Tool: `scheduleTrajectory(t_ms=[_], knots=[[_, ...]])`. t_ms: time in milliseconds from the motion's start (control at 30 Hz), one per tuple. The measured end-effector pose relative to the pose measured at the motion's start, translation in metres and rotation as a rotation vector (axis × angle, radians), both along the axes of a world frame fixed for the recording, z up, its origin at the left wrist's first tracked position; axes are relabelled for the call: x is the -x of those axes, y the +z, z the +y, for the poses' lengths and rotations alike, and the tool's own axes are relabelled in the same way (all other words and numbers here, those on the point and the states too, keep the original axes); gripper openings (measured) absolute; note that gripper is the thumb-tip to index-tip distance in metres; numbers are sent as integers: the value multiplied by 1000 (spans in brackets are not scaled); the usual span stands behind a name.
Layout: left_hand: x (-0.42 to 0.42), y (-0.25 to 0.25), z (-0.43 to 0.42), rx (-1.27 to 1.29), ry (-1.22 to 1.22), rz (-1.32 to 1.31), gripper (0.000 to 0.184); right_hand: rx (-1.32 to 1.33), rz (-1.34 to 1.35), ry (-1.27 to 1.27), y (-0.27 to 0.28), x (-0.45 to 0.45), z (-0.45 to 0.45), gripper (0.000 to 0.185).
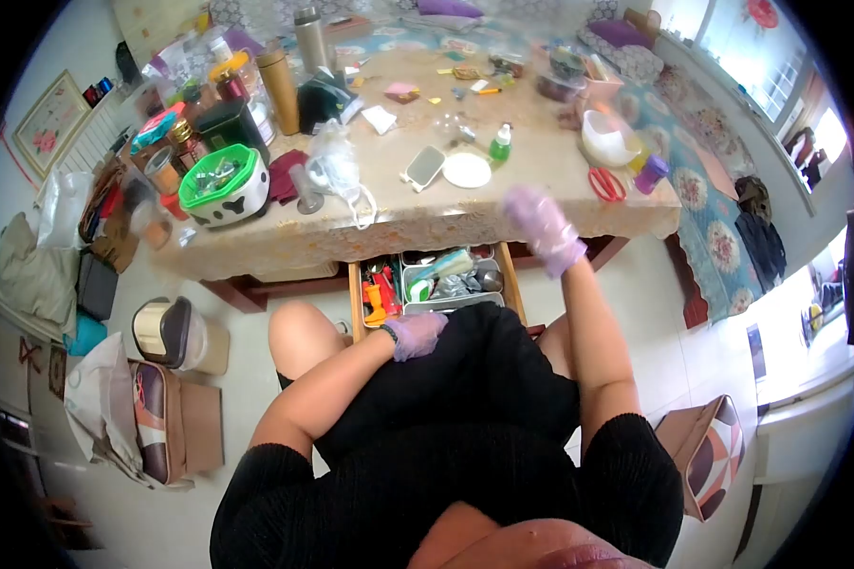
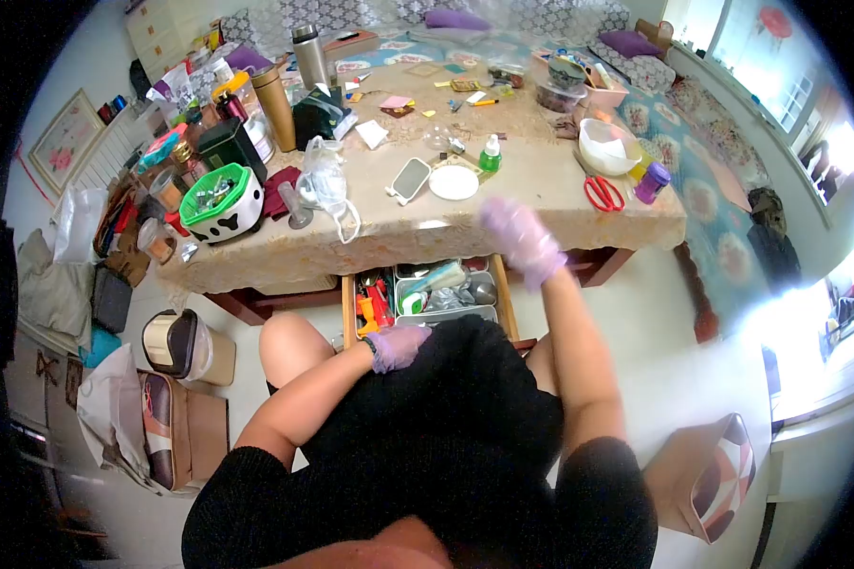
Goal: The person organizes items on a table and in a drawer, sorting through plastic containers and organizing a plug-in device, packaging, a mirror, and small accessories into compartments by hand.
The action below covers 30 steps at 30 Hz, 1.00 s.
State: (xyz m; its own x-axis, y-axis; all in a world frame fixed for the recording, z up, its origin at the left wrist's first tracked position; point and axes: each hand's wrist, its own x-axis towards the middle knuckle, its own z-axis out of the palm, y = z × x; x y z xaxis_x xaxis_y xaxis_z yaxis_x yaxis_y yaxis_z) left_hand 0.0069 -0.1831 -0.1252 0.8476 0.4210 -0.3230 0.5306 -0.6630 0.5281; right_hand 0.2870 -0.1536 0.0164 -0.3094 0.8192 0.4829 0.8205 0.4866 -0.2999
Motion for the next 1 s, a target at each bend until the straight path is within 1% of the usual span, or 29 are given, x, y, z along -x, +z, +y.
scheduleTrajectory(t_ms=[33, 67, 100, 133, 167, 200, 233, 267, 300, 367, 400, 433, 500, 533, 600, 633, 700, 733, 767, 833, 867, 933, 967, 1000], knots=[[0, 9, -6, -78, 0, 117, 33, -272, -205, -92, -4, -18, 24, 13], [-1, 22, -7, -68, -16, 94, 30, -268, -108, -247, 11, -23, 30, 20], [-1, 29, -8, -45, -30, 77, 28, -350, -288, -414, 15, -38, 50, 22], [0, -1, -3, 39, -69, -214, 32, -176, -37, -449, 34, -36, 56, 24], [2, -3, -2, -6, -36, -136, 33, -6, 211, -487, 48, -34, 58, 26], [3, 5, -3, -51, -43, -97, 34, 12, 214, -487, 38, -41, 63, 26], [2, 16, -3, -107, -55, -61, 36, -148, 125, -407, 27, -53, 68, 27], [4, 25, -4, -107, -57, -60, 36, -312, 33, -325, 21, -59, 71, 29], [3, 33, -4, -128, -32, -38, 35, -315, 29, -323, 14, -63, 74, 29], [1, 34, -5, -138, 6, -22, 35, -289, 80, -520, 1, -60, 65, 27], [3, 32, -5, -173, 55, -60, 34, -268, 117, -521, -7, -52, 60, 28], [5, 32, -4, -213, 107, -97, 33, -265, 118, -509, -9, -39, 56, 28], [5, 40, 1, -198, 135, -89, 32, -253, 75, -272, -5, -10, 53, 31], [5, 41, 3, -199, 144, -123, 31, -246, 75, -268, 0, 8, 54, 31], [5, 64, 9, -198, 173, -167, 31, -40, 77, -185, 11, 34, 58, 36], [5, 76, 18, -200, 176, -170, 31, -42, 74, -182, 12, 34, 65, 36], [6, 97, 37, -380, 369, -515, 33, 87, 50, -59, 11, 38, 79, 44], [6, 114, 50, -439, 414, -525, 35, 90, 50, -52, 10, 42, 83, 44], [3, 130, 66, -498, 458, -533, 38, 155, -20, -128, 9, 47, 87, 55], [-6, 142, 98, -682, 533, -711, 47, 280, -157, -286, 7, 56, 94, 77], [-12, 138, 117, -682, 532, -709, 47, 294, -158, -275, -7, 52, 103, 86], [-27, 125, 147, -967, 651, -538, 57, 269, -145, -285, -12, 55, 101, 86], [-31, 122, 156, -967, 650, -550, 57, 241, -133, -297, -11, 55, 101, 85], [-34, 121, 165, -732, 665, -482, 61, 254, -142, -298, -14, 53, 105, 85]])
